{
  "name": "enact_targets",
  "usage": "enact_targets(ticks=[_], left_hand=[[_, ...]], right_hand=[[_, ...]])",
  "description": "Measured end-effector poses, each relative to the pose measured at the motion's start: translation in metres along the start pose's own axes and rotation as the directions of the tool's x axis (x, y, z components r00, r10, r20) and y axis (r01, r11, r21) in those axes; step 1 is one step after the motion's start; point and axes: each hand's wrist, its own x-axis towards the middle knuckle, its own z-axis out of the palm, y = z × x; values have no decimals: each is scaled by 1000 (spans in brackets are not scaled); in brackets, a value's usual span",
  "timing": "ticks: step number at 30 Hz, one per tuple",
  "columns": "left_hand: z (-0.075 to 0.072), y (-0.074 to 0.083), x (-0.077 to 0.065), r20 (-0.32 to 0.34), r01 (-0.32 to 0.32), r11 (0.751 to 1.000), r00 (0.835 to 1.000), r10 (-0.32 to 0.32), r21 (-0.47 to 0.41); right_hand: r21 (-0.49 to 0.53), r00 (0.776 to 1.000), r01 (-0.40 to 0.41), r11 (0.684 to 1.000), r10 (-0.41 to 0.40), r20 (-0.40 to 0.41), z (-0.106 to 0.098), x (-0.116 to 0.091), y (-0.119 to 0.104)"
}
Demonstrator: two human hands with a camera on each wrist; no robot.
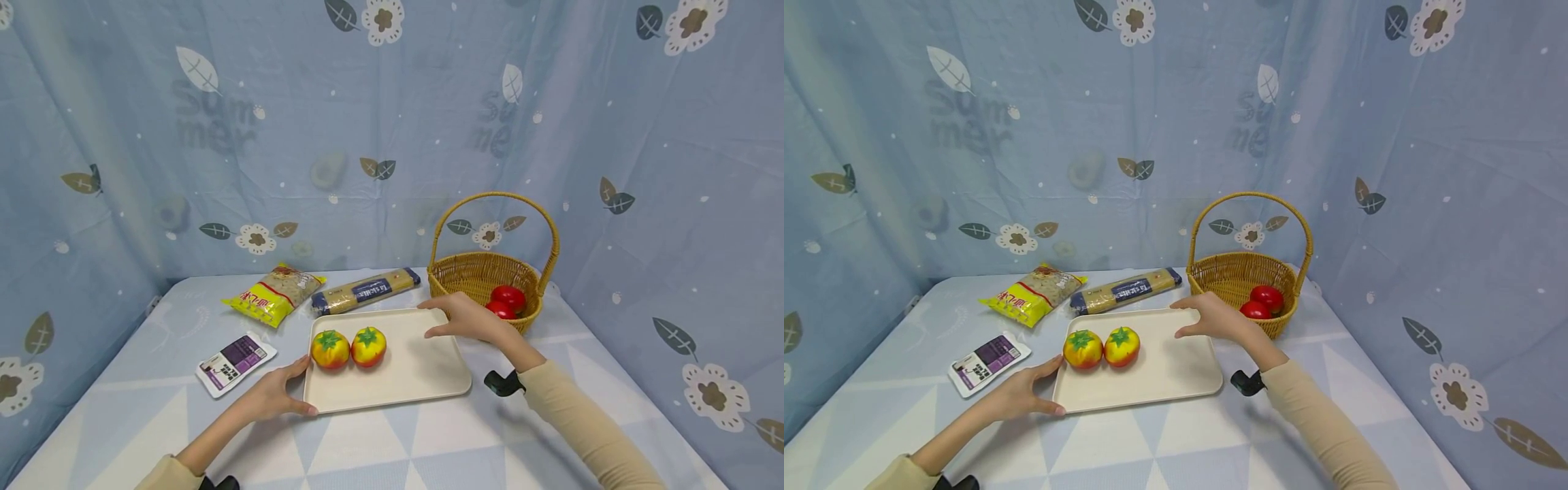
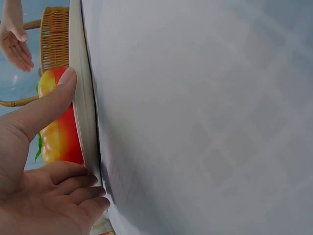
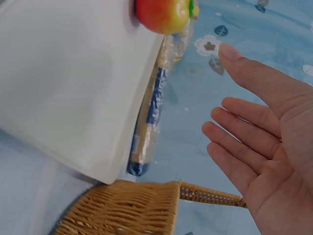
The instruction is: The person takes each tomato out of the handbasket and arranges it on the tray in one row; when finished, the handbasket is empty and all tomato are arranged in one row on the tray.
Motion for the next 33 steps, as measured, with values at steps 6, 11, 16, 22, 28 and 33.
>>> enact_targets(ticks=[6,11,16,22,28,33], left_hand=[[1,-1,0,1,-7,1000,1000,7,4],[1,-1,0,2,-7,1000,1000,7,2],[0,0,0,5,-6,1000,1000,6,4],[0,0,0,4,-3,1000,1000,3,6],[0,-1,0,-1,-9,1000,1000,9,12],[1,-1,0,-3,-13,1000,1000,13,13]], right_hand=[[-13,1000,12,1000,-12,-3,-14,-6,4],[-25,1000,21,999,-22,-20,-27,-10,9],[-25,999,-28,999,27,-32,-38,-15,12],[-34,996,-86,996,84,-40,-48,-21,20],[-46,995,-84,995,81,-55,-53,-26,31],[-64,991,-112,992,108,-74,-57,-29,39]])
